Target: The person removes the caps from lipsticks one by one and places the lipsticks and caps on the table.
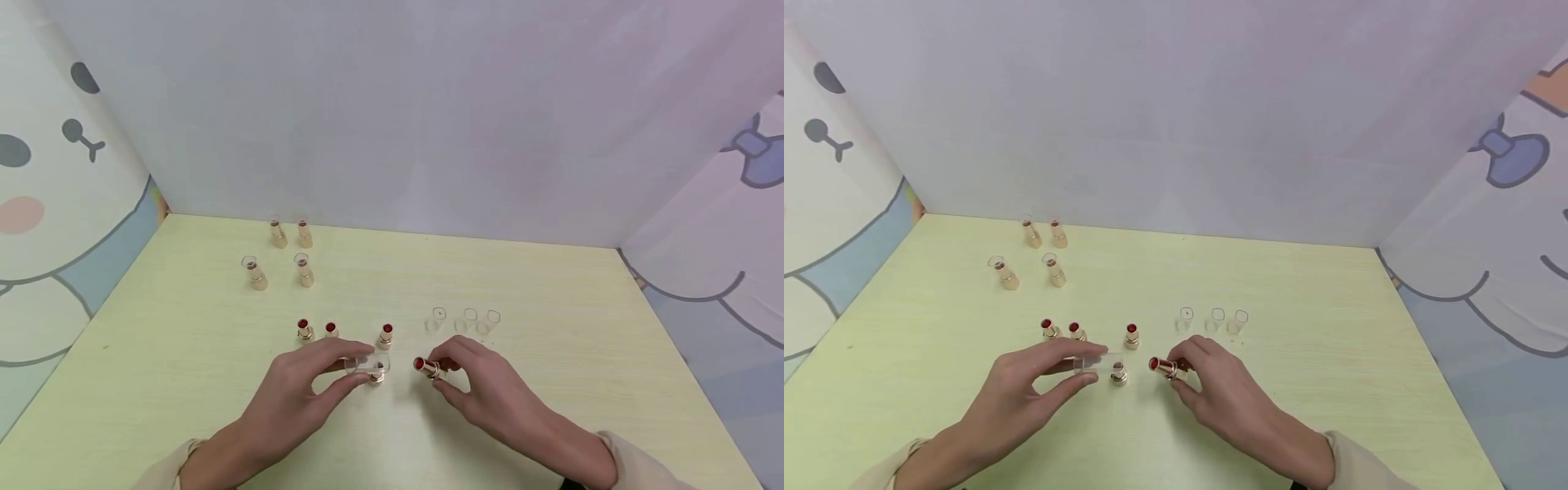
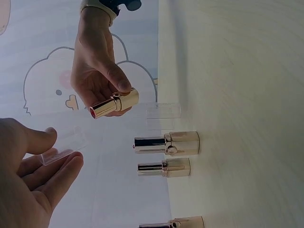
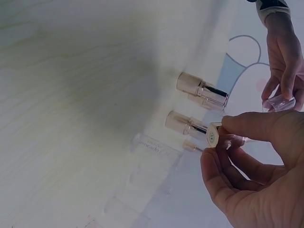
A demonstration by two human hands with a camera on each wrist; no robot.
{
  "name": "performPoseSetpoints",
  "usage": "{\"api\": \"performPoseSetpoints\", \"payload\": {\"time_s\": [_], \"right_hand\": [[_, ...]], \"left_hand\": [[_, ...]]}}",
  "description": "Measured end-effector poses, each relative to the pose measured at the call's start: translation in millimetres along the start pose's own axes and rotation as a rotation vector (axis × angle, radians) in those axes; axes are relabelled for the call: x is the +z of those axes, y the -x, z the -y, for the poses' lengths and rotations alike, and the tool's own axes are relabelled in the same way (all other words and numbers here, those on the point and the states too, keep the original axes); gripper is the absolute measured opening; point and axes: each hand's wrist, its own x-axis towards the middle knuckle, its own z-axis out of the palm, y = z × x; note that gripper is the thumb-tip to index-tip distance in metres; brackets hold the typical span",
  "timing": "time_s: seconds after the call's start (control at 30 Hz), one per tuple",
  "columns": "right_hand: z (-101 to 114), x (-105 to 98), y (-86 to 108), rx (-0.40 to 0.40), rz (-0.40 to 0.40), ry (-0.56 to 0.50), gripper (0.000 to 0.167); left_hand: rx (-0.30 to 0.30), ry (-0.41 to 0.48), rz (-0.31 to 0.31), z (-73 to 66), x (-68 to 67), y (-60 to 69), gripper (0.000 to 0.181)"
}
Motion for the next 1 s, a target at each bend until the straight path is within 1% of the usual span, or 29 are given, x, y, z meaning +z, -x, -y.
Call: {"api": "performPoseSetpoints", "payload": {"time_s": [0.1,0.23,0.33,0.43,0.57,0.73,1.0], "right_hand": [[-2,-3,0.9,0.028,-0.021,0.0,0.033],[-6,-8,2.8,0.058,-0.06,-0.004,0.036],[-10,-11,4.6,0.059,-0.084,-0.006,0.037],[-14,-13,6.2,0.051,-0.102,-0.001,0.039],[-18,-14,7.8,0.042,-0.117,0.004,0.041],[-21,-15,10.0,0.062,-0.128,-0.001,0.043],[-28,-13,12.6,0.086,-0.144,-0.001,0.039]], "left_hand": [[0.006,-0.018,-0.011,0.8,-0.5,0.9,0.049],[-0.008,-0.047,-0.012,2.3,-2.5,2.2,0.048],[-0.014,-0.064,-0.011,3.1,-3.9,2.9,0.048],[-0.006,-0.076,-0.015,4.1,-4.5,3.3,0.047],[-0.002,-0.091,-0.016,6.0,-5.1,4.0,0.047],[-0.02,-0.096,-0.004,8.5,-6.2,6.0,0.045],[-0.037,-0.086,-0.006,9.7,-6.5,8.9,0.046]]}}
